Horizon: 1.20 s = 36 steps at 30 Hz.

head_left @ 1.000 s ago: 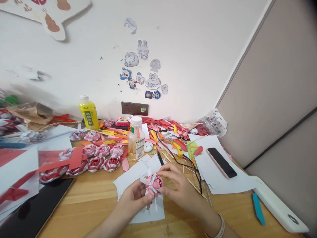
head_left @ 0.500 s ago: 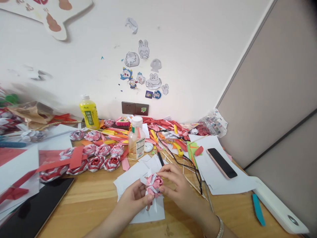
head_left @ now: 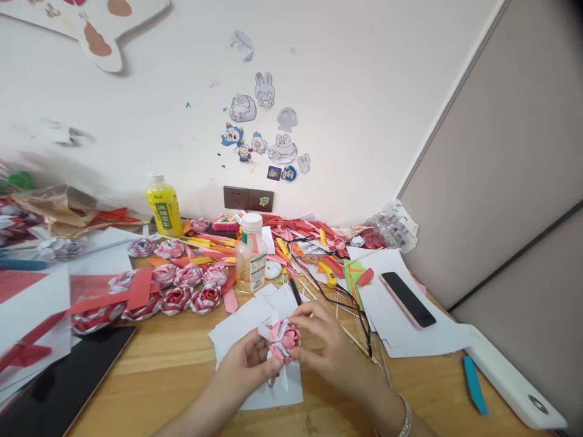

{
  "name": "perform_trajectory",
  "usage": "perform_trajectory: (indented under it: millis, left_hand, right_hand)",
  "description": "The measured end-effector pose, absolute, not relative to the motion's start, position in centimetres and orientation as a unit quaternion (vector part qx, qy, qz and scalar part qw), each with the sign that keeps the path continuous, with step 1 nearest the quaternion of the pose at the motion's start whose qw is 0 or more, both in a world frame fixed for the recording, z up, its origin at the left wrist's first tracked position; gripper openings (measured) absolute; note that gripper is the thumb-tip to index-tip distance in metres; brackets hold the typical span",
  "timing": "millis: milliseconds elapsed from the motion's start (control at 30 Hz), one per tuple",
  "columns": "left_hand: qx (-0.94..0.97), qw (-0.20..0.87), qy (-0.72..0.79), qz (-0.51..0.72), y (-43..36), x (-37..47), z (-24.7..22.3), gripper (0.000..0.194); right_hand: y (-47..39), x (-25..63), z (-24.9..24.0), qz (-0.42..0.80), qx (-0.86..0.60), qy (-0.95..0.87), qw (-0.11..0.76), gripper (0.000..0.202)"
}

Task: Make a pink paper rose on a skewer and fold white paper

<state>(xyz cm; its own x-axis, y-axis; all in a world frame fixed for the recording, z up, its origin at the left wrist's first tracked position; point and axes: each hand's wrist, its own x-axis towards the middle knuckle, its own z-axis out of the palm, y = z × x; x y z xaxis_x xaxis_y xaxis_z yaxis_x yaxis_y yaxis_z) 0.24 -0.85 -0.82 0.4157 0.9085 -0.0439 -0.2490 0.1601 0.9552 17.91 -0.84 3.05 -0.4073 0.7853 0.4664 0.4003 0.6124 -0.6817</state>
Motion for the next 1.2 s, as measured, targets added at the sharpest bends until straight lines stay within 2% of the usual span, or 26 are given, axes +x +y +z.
perform_trajectory:
  millis: [167,767,1200]
  left_hand:
    - [0.491,0.69,0.329,0.417,-0.9,0.1,-0.3,0.044]
    - [0.474,0.729,0.295,0.397,-1.3,-0.3,0.1,0.04]
    - [0.463,0.736,0.3,0.392,-1.4,-0.4,-0.6,0.04]
  right_hand:
    - [-0.8,18.2,3.2,0.277,-0.347,-0.793,0.417,0.031]
    - [-0.8,18.0,3.6,0.415,-0.317,-0.738,0.428,0.039]
    - [-0.8,17.4,2.6,0.488,-0.278,-0.678,0.474,0.032]
